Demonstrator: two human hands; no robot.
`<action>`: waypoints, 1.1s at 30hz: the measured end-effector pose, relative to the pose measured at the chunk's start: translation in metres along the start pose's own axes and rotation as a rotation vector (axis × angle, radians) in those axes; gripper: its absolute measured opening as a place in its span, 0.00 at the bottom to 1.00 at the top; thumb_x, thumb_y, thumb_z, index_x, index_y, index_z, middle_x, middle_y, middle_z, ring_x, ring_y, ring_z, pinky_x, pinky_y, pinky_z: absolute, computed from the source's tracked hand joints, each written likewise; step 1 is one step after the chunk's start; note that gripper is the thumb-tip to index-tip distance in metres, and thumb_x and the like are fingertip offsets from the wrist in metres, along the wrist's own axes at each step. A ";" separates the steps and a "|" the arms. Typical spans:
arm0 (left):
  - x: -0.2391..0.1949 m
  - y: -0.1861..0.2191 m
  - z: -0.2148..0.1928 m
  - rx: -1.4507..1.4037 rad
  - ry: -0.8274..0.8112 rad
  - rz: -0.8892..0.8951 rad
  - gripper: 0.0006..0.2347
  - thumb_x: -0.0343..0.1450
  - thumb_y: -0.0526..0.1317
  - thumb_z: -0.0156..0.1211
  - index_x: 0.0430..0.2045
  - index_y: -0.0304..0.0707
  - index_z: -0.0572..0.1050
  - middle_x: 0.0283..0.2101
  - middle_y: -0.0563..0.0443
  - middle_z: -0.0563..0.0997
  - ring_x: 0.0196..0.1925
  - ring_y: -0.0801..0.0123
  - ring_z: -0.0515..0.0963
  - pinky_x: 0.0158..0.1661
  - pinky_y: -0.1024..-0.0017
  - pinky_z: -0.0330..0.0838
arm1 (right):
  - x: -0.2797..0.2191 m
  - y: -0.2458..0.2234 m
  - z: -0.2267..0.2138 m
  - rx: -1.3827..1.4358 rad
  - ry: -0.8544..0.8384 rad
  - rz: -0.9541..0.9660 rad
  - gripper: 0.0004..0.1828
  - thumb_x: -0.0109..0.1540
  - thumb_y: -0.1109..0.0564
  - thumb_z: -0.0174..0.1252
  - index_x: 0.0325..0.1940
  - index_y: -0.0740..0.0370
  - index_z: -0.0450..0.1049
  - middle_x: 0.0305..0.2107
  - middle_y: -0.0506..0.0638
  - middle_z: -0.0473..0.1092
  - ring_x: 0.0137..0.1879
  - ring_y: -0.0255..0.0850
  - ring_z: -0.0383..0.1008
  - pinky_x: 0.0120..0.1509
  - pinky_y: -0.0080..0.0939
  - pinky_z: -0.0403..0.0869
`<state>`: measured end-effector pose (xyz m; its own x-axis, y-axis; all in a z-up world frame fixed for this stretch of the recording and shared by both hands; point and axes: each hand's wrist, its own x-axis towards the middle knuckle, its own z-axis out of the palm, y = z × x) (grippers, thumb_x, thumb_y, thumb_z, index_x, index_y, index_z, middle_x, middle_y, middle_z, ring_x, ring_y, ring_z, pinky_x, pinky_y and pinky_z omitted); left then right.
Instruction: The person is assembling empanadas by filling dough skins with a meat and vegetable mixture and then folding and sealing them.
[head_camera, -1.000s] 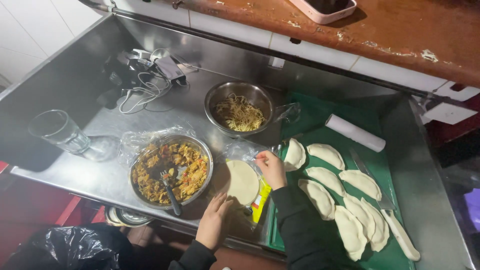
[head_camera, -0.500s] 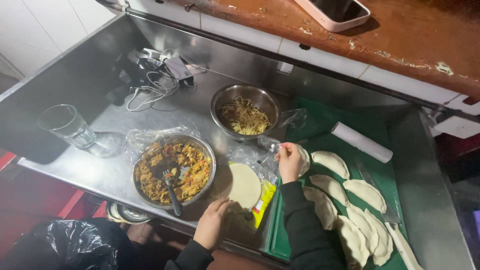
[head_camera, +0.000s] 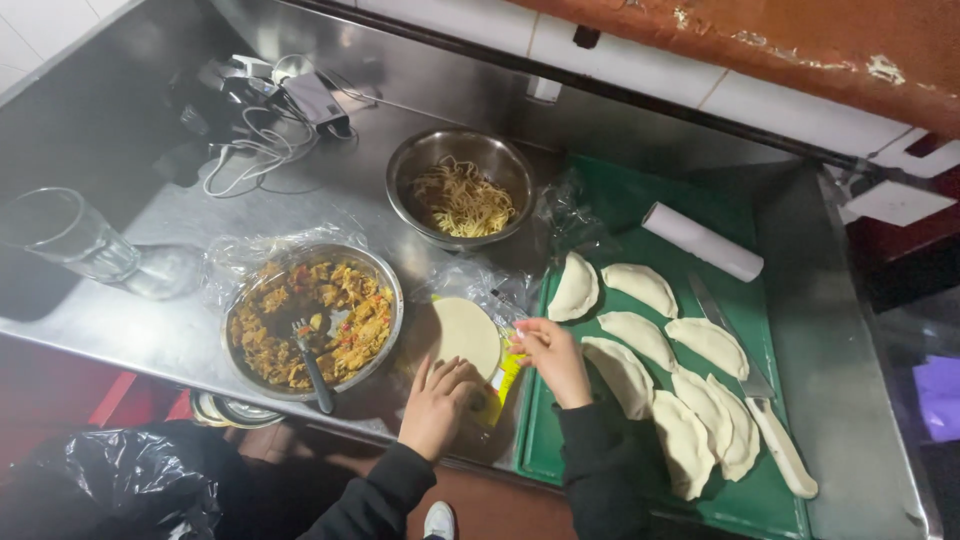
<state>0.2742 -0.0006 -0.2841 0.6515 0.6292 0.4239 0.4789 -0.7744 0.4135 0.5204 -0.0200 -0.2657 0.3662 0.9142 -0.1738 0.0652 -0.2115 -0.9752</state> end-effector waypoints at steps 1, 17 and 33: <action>0.000 0.000 0.001 -0.005 -0.005 0.001 0.14 0.65 0.34 0.55 0.45 0.41 0.75 0.57 0.49 0.77 0.66 0.58 0.70 0.68 0.49 0.52 | -0.016 -0.003 0.006 -0.001 0.005 0.005 0.14 0.67 0.61 0.52 0.55 0.68 0.75 0.41 0.57 0.80 0.41 0.38 0.82 0.40 0.34 0.76; 0.032 0.022 -0.028 -0.381 0.205 -0.378 0.05 0.68 0.33 0.62 0.35 0.38 0.78 0.34 0.48 0.83 0.39 0.57 0.82 0.43 0.63 0.73 | -0.079 0.019 0.072 0.593 0.041 0.189 0.15 0.70 0.53 0.53 0.55 0.65 0.71 0.47 0.48 0.71 0.52 0.35 0.72 0.54 0.42 0.77; 0.034 0.023 -0.059 -1.288 0.107 -0.683 0.06 0.73 0.36 0.57 0.41 0.33 0.75 0.38 0.52 0.84 0.40 0.80 0.82 0.40 0.82 0.76 | -0.099 -0.045 0.102 0.421 0.055 -0.144 0.15 0.70 0.60 0.49 0.58 0.67 0.73 0.45 0.48 0.75 0.48 0.30 0.72 0.51 0.34 0.72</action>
<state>0.2720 0.0071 -0.2125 0.4449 0.8883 -0.1140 -0.2137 0.2289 0.9497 0.3870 -0.0655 -0.2182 0.4303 0.9020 -0.0354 -0.2605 0.0865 -0.9616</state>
